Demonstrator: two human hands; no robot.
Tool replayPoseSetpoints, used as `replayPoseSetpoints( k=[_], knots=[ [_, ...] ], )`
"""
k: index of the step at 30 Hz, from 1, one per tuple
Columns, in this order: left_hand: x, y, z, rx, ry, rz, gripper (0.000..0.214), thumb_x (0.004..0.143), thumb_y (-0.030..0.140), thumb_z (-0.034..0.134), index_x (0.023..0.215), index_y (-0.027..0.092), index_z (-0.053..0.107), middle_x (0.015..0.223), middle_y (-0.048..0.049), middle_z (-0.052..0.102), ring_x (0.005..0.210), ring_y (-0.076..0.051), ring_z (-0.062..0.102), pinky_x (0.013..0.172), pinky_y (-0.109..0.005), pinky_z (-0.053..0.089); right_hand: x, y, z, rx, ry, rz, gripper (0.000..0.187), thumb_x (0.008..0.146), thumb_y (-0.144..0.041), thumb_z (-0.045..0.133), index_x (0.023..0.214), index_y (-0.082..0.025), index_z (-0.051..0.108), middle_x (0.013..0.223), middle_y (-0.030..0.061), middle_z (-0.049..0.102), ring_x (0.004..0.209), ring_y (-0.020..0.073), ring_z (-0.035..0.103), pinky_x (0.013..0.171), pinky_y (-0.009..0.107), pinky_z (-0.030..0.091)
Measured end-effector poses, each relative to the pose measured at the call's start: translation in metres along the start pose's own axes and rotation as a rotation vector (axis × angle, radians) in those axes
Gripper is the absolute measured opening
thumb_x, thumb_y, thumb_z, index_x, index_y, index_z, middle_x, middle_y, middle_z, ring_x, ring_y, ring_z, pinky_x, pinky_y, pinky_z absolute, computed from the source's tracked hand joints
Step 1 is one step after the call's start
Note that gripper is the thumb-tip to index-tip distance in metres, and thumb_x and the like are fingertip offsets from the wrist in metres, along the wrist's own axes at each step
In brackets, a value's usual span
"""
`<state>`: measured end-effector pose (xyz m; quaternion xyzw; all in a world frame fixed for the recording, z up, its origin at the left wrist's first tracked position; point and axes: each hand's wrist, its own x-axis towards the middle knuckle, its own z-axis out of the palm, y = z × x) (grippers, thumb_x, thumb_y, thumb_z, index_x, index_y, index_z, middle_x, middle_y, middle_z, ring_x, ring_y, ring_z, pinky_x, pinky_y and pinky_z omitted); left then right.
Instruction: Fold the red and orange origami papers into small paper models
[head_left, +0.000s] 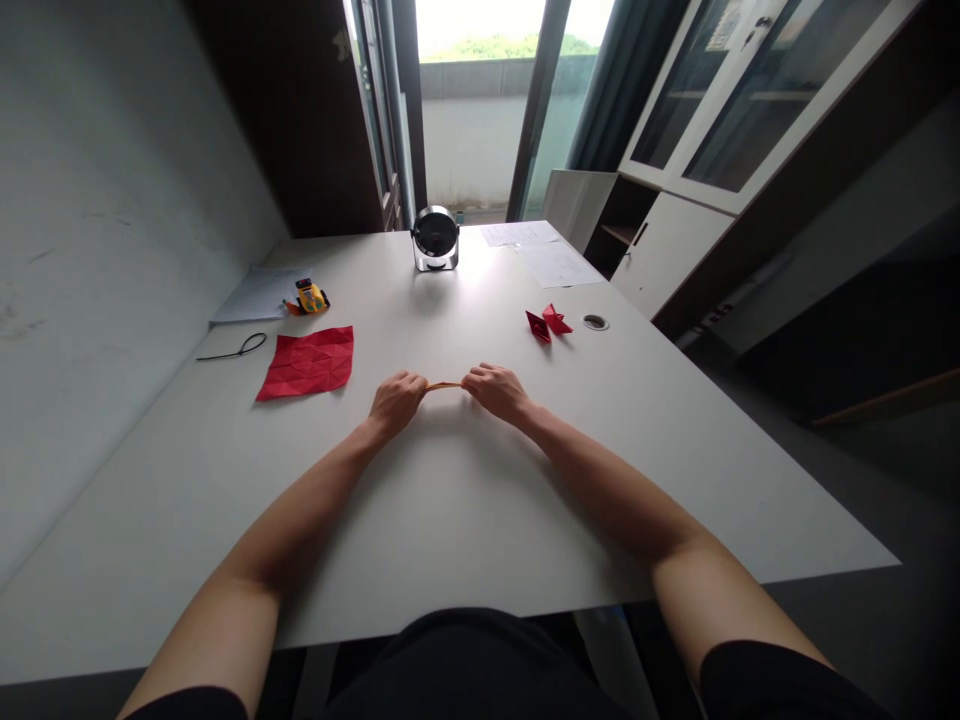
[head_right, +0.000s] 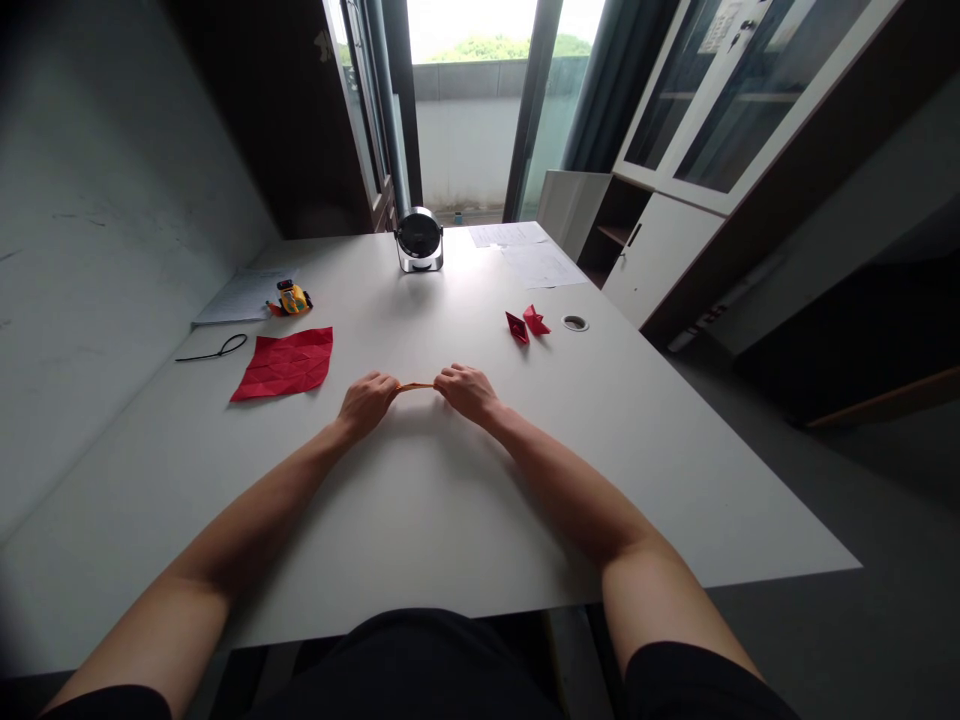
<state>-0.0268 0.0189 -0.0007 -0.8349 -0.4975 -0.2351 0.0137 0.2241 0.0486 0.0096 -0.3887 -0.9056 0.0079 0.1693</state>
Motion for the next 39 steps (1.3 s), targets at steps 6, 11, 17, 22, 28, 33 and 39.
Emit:
replayPoseSetpoints(
  k=[6, 11, 17, 22, 28, 33, 39],
  knots=[
    [-0.001, 0.000, -0.004, 0.151, -0.109, -0.041, 0.029, 0.103, 0.037, 0.042, 0.089, 0.021, 0.062, 0.087, -0.0099, 0.066, 0.086, -0.024, 0.058, 0.069, -0.032, 0.039, -0.003, 0.000, 0.000, 0.062, 0.086, -0.036, 0.027, 0.103, -0.034, 0.047, 0.094, -0.022, 0.069, 0.093, 0.0059, 0.070, 0.087, 0.0184, 0.058, 0.070, 0.029, 0.036],
    [-0.002, 0.000, -0.008, 0.126, -0.125, -0.112, 0.032, 0.104, 0.041, 0.039, 0.091, 0.022, 0.062, 0.091, -0.0083, 0.067, 0.089, -0.024, 0.059, 0.071, -0.033, 0.041, -0.002, 0.007, 0.002, 0.184, 0.214, -0.010, 0.026, 0.103, -0.033, 0.045, 0.094, -0.021, 0.065, 0.086, 0.0045, 0.068, 0.078, 0.0168, 0.057, 0.071, 0.027, 0.038],
    [0.000, -0.005, -0.009, 0.057, -0.079, -0.173, 0.025, 0.102, 0.033, 0.041, 0.095, 0.023, 0.063, 0.098, -0.0069, 0.068, 0.095, -0.022, 0.060, 0.078, -0.033, 0.044, -0.003, 0.050, 0.001, 0.098, 0.333, 0.234, 0.019, 0.098, -0.029, 0.050, 0.087, -0.020, 0.063, 0.077, 0.0037, 0.065, 0.070, 0.0170, 0.055, 0.066, 0.027, 0.035],
    [0.000, -0.004, -0.010, 0.014, -0.076, -0.187, 0.026, 0.100, 0.033, 0.043, 0.093, 0.024, 0.066, 0.094, -0.0066, 0.067, 0.095, -0.023, 0.060, 0.078, -0.033, 0.046, -0.016, 0.100, -0.005, -0.075, 0.392, 0.575, 0.022, 0.097, -0.035, 0.051, 0.089, -0.018, 0.063, 0.079, 0.0080, 0.067, 0.070, 0.0196, 0.057, 0.063, 0.028, 0.034],
    [0.000, -0.003, -0.007, 0.011, -0.071, -0.166, 0.025, 0.099, 0.033, 0.044, 0.092, 0.024, 0.067, 0.094, -0.0066, 0.066, 0.095, -0.023, 0.059, 0.080, -0.033, 0.046, -0.029, 0.126, -0.004, -0.182, 0.319, 0.779, 0.014, 0.090, -0.027, 0.058, 0.099, -0.019, 0.064, 0.095, 0.0114, 0.071, 0.079, 0.0237, 0.063, 0.067, 0.030, 0.040],
    [0.000, -0.004, -0.005, 0.009, -0.057, -0.155, 0.025, 0.098, 0.032, 0.046, 0.092, 0.024, 0.068, 0.096, -0.0071, 0.066, 0.096, -0.024, 0.058, 0.084, -0.036, 0.046, -0.032, 0.130, -0.004, -0.189, 0.279, 0.907, 0.021, 0.088, -0.020, 0.056, 0.108, -0.018, 0.061, 0.099, 0.0132, 0.072, 0.083, 0.0254, 0.065, 0.071, 0.033, 0.044],
    [0.000, -0.006, -0.011, 0.085, 0.023, -0.265, 0.024, 0.096, 0.032, 0.047, 0.093, 0.023, 0.070, 0.105, -0.0096, 0.067, 0.107, -0.029, 0.054, 0.098, -0.045, 0.041, -0.030, 0.130, -0.006, -0.138, 0.325, 0.921, 0.031, 0.085, -0.019, 0.056, 0.116, -0.020, 0.056, 0.094, 0.0094, 0.072, 0.075, 0.0241, 0.064, 0.067, 0.032, 0.043]
  ],
)
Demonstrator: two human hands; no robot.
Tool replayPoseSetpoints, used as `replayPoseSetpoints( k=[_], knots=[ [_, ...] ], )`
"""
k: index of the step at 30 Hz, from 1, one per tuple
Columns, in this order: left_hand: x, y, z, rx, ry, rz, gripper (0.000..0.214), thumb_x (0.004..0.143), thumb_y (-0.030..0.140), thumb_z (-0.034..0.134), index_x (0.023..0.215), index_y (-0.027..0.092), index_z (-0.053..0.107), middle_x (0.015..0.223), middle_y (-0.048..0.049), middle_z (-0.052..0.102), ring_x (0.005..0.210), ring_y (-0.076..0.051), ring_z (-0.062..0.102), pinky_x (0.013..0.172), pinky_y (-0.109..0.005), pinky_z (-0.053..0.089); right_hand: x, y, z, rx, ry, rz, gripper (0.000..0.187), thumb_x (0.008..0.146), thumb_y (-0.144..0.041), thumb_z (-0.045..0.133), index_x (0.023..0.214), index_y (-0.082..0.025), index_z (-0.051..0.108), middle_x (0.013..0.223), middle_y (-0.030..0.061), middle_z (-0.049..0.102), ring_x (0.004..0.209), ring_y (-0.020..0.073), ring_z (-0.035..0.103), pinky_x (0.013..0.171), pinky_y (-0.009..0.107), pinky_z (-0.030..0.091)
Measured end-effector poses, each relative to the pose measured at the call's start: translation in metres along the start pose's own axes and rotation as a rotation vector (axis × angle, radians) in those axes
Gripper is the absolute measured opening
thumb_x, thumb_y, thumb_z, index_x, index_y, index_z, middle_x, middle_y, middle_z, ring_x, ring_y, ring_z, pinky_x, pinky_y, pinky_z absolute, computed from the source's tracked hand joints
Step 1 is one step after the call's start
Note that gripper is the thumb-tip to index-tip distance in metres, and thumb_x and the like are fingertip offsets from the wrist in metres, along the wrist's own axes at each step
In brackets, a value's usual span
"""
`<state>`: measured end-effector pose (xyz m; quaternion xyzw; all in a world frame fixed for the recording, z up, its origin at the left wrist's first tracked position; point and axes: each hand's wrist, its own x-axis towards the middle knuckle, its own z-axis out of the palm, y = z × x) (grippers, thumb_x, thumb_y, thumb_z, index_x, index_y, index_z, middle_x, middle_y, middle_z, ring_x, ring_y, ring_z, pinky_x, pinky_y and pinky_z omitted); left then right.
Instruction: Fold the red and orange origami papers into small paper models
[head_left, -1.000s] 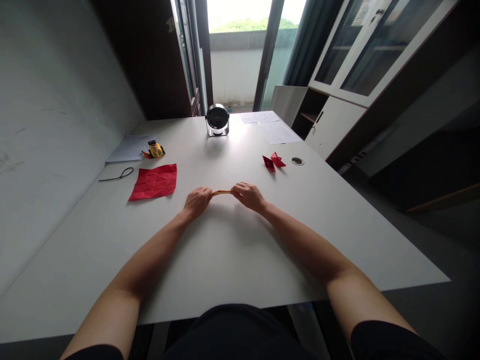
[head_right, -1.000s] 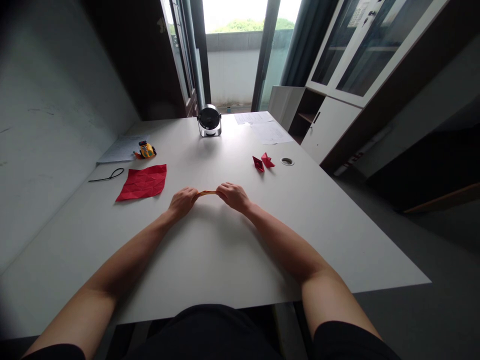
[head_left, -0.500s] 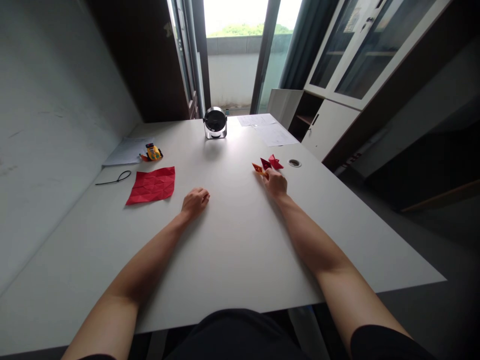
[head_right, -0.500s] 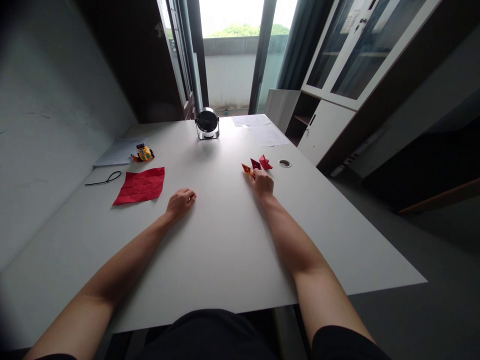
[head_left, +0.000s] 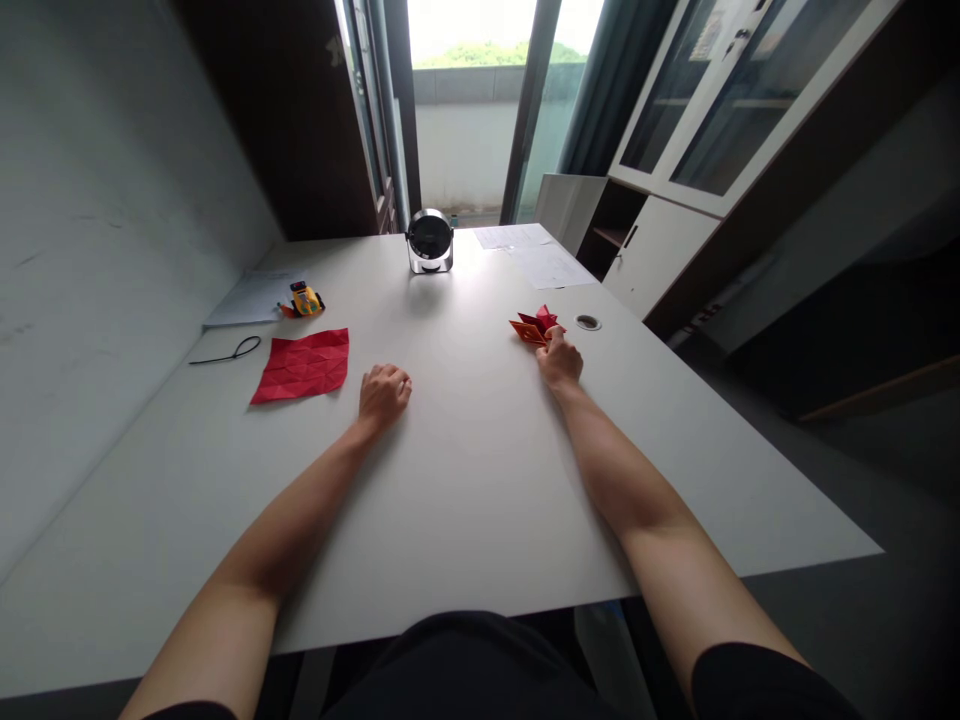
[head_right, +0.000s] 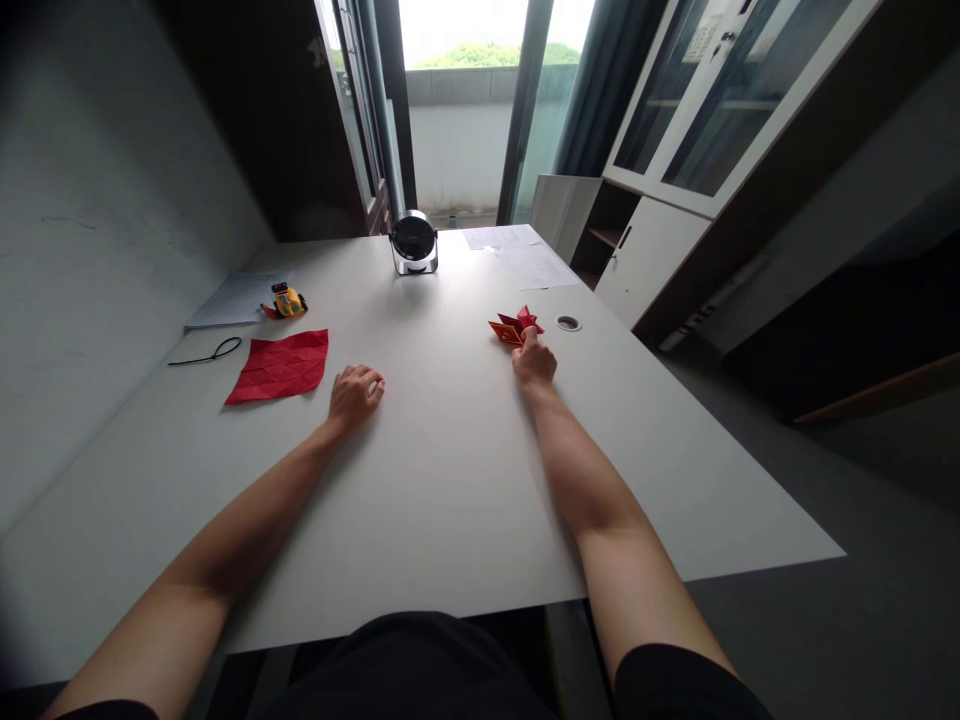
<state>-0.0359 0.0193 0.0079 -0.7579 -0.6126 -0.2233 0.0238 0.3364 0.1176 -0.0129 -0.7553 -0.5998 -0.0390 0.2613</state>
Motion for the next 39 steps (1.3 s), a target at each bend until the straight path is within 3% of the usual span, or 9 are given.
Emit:
replayPoseSetpoints(
  k=[7, 12, 17, 21, 24, 27, 30, 34, 39],
  knots=[
    [0.007, -0.030, -0.004, 0.069, 0.150, -0.233, 0.023, 0.090, 0.030, 0.051, 0.104, 0.021, 0.068, 0.135, -0.0128, 0.055, 0.134, -0.033, 0.040, 0.119, -0.054, 0.020, -0.009, -0.015, -0.003, 0.108, 0.128, -0.165, 0.020, 0.087, -0.017, 0.047, 0.101, -0.019, 0.061, 0.093, 0.0092, 0.069, 0.080, 0.0240, 0.062, 0.070, 0.032, 0.044],
    [0.009, -0.052, 0.004, 0.090, 0.113, -0.406, 0.030, 0.089, 0.033, 0.054, 0.116, 0.021, 0.062, 0.142, -0.0154, 0.051, 0.134, -0.035, 0.043, 0.116, -0.059, 0.023, -0.016, -0.028, 0.005, 0.232, -0.011, -0.475, 0.025, 0.089, -0.019, 0.048, 0.106, -0.020, 0.067, 0.108, 0.0098, 0.069, 0.102, 0.0252, 0.061, 0.087, 0.037, 0.049],
    [0.001, -0.028, 0.013, -0.057, -0.037, -0.243, 0.030, 0.092, 0.037, 0.055, 0.117, 0.022, 0.061, 0.136, -0.0147, 0.057, 0.133, -0.032, 0.046, 0.114, -0.055, 0.030, -0.014, -0.027, 0.021, 0.207, -0.197, -0.526, 0.038, 0.091, -0.033, 0.057, 0.127, -0.022, 0.065, 0.144, 0.0121, 0.053, 0.133, 0.0310, 0.046, 0.110, 0.048, 0.041],
    [-0.008, 0.013, 0.013, -0.285, -0.186, -0.108, 0.036, 0.092, 0.040, 0.057, 0.122, 0.021, 0.060, 0.150, -0.0135, 0.047, 0.144, -0.031, 0.037, 0.117, -0.052, 0.031, -0.009, -0.022, 0.029, 0.174, -0.223, -0.436, 0.043, 0.093, -0.038, 0.056, 0.130, -0.019, 0.063, 0.149, 0.0138, 0.048, 0.139, 0.0317, 0.042, 0.115, 0.049, 0.035],
    [-0.009, 0.032, 0.004, -0.493, -0.209, 0.006, 0.035, 0.093, 0.030, 0.054, 0.127, 0.023, 0.058, 0.152, -0.0090, 0.046, 0.141, -0.025, 0.042, 0.114, -0.042, 0.040, -0.010, -0.023, 0.029, 0.189, -0.225, -0.427, 0.039, 0.093, -0.038, 0.056, 0.126, -0.020, 0.065, 0.148, 0.0122, 0.050, 0.137, 0.0297, 0.045, 0.115, 0.046, 0.037],
    [-0.007, 0.032, -0.004, -0.497, -0.155, 0.071, 0.035, 0.091, 0.016, 0.049, 0.122, 0.024, 0.061, 0.148, -0.0069, 0.050, 0.140, -0.023, 0.044, 0.114, -0.041, 0.041, -0.016, -0.029, 0.023, 0.249, -0.209, -0.439, 0.034, 0.094, -0.038, 0.054, 0.122, -0.022, 0.067, 0.146, 0.0098, 0.053, 0.135, 0.0282, 0.047, 0.110, 0.045, 0.041],
    [-0.006, 0.020, -0.004, -0.306, -0.095, 0.074, 0.035, 0.088, 0.009, 0.048, 0.115, 0.022, 0.065, 0.148, -0.0070, 0.050, 0.140, -0.026, 0.042, 0.118, -0.047, 0.035, -0.029, -0.043, 0.012, 0.330, -0.157, -0.477, 0.030, 0.096, -0.037, 0.051, 0.118, -0.022, 0.067, 0.137, 0.0090, 0.060, 0.128, 0.0270, 0.053, 0.105, 0.043, 0.045],
    [-0.007, 0.010, 0.001, -0.157, -0.142, 0.075, 0.026, 0.091, 0.020, 0.055, 0.113, 0.022, 0.067, 0.137, -0.0093, 0.058, 0.129, -0.028, 0.050, 0.112, -0.047, 0.039, -0.051, -0.069, -0.002, 0.405, -0.131, -0.562, 0.028, 0.100, -0.036, 0.047, 0.111, -0.023, 0.069, 0.120, 0.0079, 0.068, 0.111, 0.0246, 0.062, 0.097, 0.039, 0.049],
    [-0.010, 0.022, -0.001, -0.199, -0.181, 0.131, 0.030, 0.099, 0.035, 0.046, 0.114, 0.023, 0.068, 0.119, -0.0090, 0.065, 0.112, -0.026, 0.057, 0.099, -0.041, 0.047, -0.074, -0.089, -0.003, 0.442, -0.213, -0.734, 0.027, 0.100, -0.036, 0.048, 0.113, -0.025, 0.069, 0.122, 0.0072, 0.068, 0.112, 0.0235, 0.062, 0.095, 0.038, 0.051]
  ],
)
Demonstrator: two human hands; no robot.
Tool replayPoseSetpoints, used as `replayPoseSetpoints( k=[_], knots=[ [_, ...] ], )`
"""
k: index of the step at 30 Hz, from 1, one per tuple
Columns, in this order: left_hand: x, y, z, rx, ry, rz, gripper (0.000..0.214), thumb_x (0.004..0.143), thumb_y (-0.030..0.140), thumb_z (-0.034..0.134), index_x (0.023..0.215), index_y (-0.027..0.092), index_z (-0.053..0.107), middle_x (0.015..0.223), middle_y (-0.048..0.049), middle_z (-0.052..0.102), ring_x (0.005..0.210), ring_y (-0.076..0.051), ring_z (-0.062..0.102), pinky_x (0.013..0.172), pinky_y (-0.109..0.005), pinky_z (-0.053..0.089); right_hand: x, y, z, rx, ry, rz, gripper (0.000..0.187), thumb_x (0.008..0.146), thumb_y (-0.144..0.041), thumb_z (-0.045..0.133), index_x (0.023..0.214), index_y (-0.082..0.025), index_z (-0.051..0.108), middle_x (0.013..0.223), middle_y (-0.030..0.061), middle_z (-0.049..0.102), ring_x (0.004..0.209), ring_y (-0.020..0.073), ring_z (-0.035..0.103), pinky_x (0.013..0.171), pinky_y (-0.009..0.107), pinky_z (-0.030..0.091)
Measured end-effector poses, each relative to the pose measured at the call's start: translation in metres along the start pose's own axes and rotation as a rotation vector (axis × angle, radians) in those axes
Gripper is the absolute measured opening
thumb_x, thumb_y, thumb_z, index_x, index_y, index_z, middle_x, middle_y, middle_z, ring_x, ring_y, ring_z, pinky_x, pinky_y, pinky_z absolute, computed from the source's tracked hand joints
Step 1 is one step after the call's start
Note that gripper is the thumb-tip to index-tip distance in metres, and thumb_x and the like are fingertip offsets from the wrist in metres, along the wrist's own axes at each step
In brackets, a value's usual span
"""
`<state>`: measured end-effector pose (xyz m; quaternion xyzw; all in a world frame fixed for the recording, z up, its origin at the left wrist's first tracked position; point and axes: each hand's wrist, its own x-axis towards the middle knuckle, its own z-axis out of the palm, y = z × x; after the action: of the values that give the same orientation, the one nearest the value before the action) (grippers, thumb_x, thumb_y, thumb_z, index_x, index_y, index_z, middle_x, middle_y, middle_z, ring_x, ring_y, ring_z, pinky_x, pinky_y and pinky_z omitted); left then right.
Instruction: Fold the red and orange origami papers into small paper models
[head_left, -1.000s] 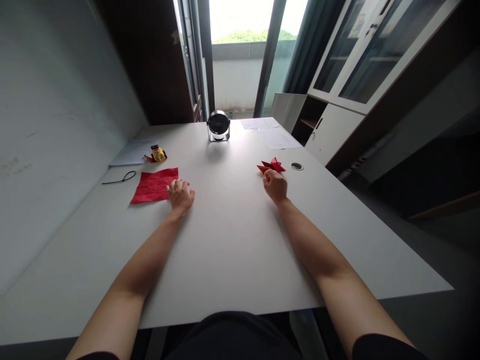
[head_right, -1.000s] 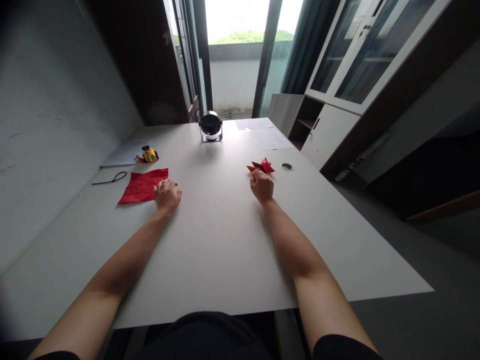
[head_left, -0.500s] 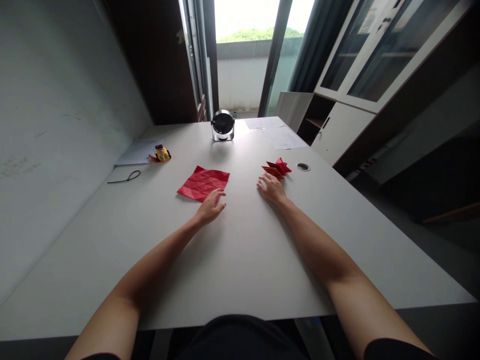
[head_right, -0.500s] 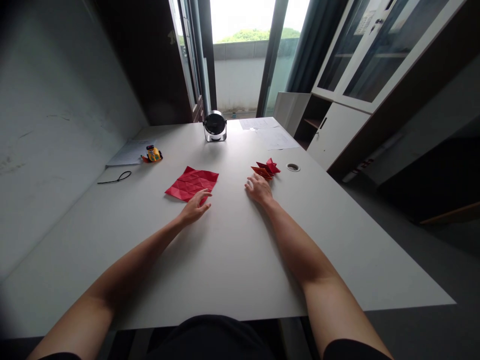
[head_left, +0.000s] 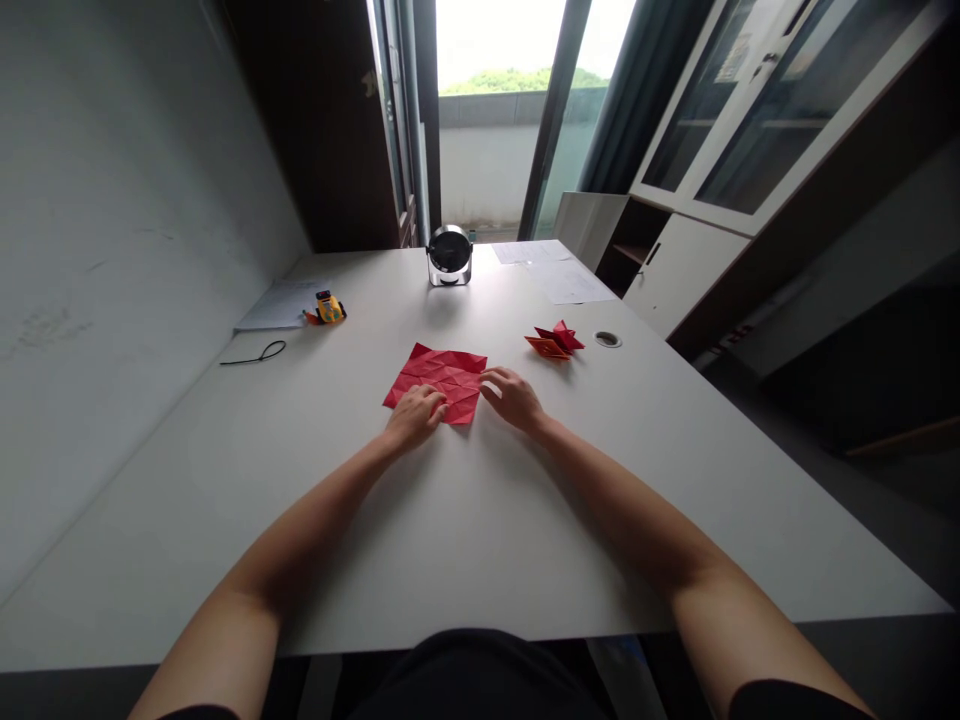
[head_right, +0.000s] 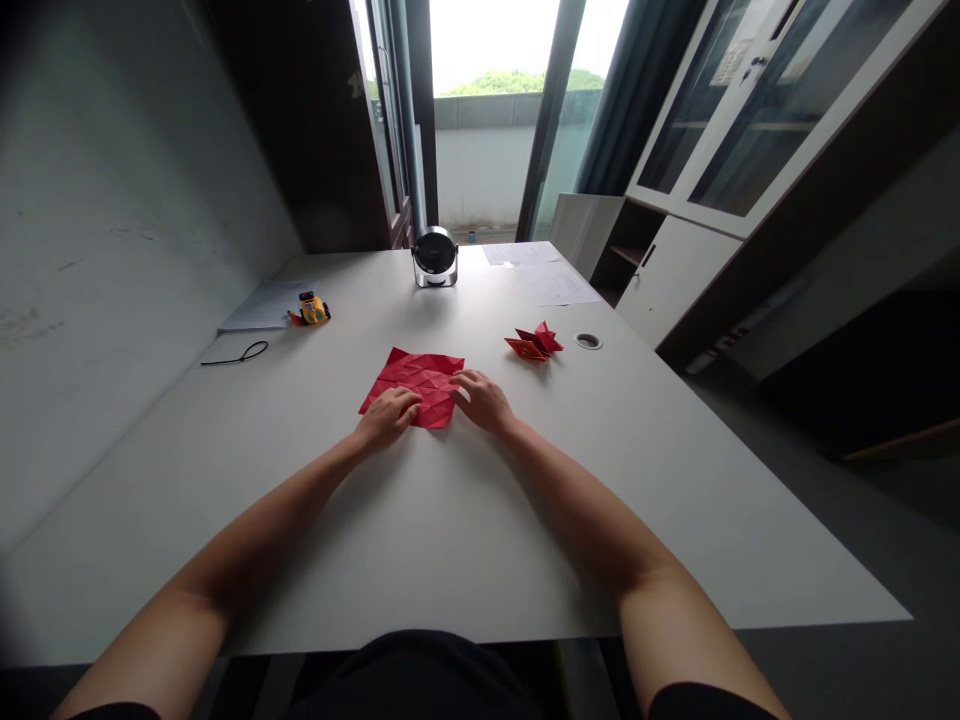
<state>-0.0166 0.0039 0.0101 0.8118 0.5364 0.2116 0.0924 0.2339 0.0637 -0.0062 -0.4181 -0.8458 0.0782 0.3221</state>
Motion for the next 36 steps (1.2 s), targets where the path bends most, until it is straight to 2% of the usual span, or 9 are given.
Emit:
replayPoseSetpoints(
  k=[3, 5, 8, 13, 17, 21, 25, 29, 36],
  knots=[
    [0.001, 0.004, -0.002, -0.030, 0.026, 0.008, 0.030, 0.100, 0.031, 0.043, 0.115, 0.025, 0.068, 0.117, -0.0076, 0.065, 0.111, -0.025, 0.057, 0.097, -0.040, 0.048, -0.002, 0.002, 0.006, 0.001, -0.078, -0.051, 0.032, 0.097, -0.039, 0.054, 0.124, -0.028, 0.066, 0.132, 0.0077, 0.064, 0.122, 0.0258, 0.058, 0.100, 0.042, 0.050],
    [0.002, -0.001, -0.004, 0.031, 0.084, -0.038, 0.029, 0.098, 0.030, 0.047, 0.116, 0.025, 0.068, 0.121, -0.0081, 0.064, 0.115, -0.026, 0.055, 0.100, -0.042, 0.046, -0.002, 0.008, 0.007, -0.015, -0.113, -0.053, 0.038, 0.095, -0.041, 0.059, 0.130, -0.028, 0.063, 0.137, 0.0083, 0.061, 0.126, 0.0278, 0.056, 0.103, 0.045, 0.049],
    [0.004, -0.020, -0.006, 0.136, 0.173, -0.171, 0.032, 0.094, 0.032, 0.053, 0.123, 0.024, 0.064, 0.135, -0.0100, 0.057, 0.123, -0.030, 0.051, 0.106, -0.045, 0.041, -0.002, 0.019, 0.008, -0.045, -0.145, -0.021, 0.044, 0.090, -0.043, 0.065, 0.132, -0.029, 0.063, 0.140, 0.0090, 0.059, 0.129, 0.0304, 0.054, 0.106, 0.050, 0.047],
    [0.005, -0.053, -0.003, 0.189, 0.157, -0.302, 0.059, 0.088, 0.042, 0.060, 0.142, 0.020, 0.049, 0.148, -0.0156, 0.048, 0.135, -0.035, 0.042, 0.112, -0.049, 0.033, -0.002, 0.025, 0.011, -0.045, -0.161, 0.017, 0.050, 0.087, -0.042, 0.068, 0.134, -0.029, 0.060, 0.140, 0.0083, 0.059, 0.131, 0.0314, 0.053, 0.107, 0.051, 0.044],
    [0.005, -0.058, -0.001, 0.145, 0.119, -0.298, 0.063, 0.087, 0.043, 0.061, 0.144, 0.021, 0.046, 0.141, -0.0143, 0.055, 0.129, -0.033, 0.048, 0.109, -0.045, 0.036, -0.002, 0.022, 0.012, -0.042, -0.163, -0.005, 0.053, 0.087, -0.038, 0.066, 0.138, -0.028, 0.056, 0.146, 0.0079, 0.055, 0.136, 0.0310, 0.049, 0.111, 0.050, 0.041],
    [0.006, -0.054, -0.003, 0.146, 0.108, -0.281, 0.063, 0.086, 0.043, 0.062, 0.143, 0.022, 0.049, 0.133, -0.0139, 0.059, 0.120, -0.032, 0.053, 0.104, -0.043, 0.041, -0.001, 0.017, 0.010, -0.029, -0.194, -0.038, 0.051, 0.088, -0.036, 0.065, 0.137, -0.028, 0.057, 0.142, 0.0066, 0.059, 0.135, 0.0292, 0.050, 0.113, 0.048, 0.038],
    [0.007, -0.053, -0.004, 0.141, 0.111, -0.293, 0.061, 0.084, 0.044, 0.064, 0.140, 0.025, 0.052, 0.124, -0.0131, 0.062, 0.115, -0.032, 0.055, 0.099, -0.043, 0.044, -0.001, 0.012, 0.008, -0.040, -0.194, -0.018, 0.049, 0.090, -0.045, 0.064, 0.136, -0.028, 0.058, 0.140, 0.0079, 0.060, 0.129, 0.0306, 0.053, 0.110, 0.049, 0.039],
    [0.007, -0.053, -0.004, 0.042, 0.160, -0.300, 0.058, 0.084, 0.034, 0.064, 0.140, 0.025, 0.052, 0.126, -0.0113, 0.065, 0.115, -0.030, 0.058, 0.102, -0.044, 0.045, -0.001, 0.009, 0.005, -0.060, -0.198, -0.003, 0.051, 0.087, -0.051, 0.067, 0.133, -0.029, 0.061, 0.136, 0.0099, 0.060, 0.125, 0.0331, 0.054, 0.107, 0.051, 0.042],
    [0.009, -0.055, -0.002, -0.373, 0.225, -0.301, 0.055, 0.088, 0.026, 0.058, 0.143, 0.028, 0.050, 0.134, -0.0041, 0.065, 0.118, -0.022, 0.064, 0.103, -0.038, 0.051, -0.001, 0.010, 0.004, -0.023, -0.174, -0.029, 0.040, 0.088, -0.043, 0.068, 0.126, -0.030, 0.065, 0.124, 0.0084, 0.063, 0.114, 0.0290, 0.058, 0.101, 0.047, 0.045]
  ],
)
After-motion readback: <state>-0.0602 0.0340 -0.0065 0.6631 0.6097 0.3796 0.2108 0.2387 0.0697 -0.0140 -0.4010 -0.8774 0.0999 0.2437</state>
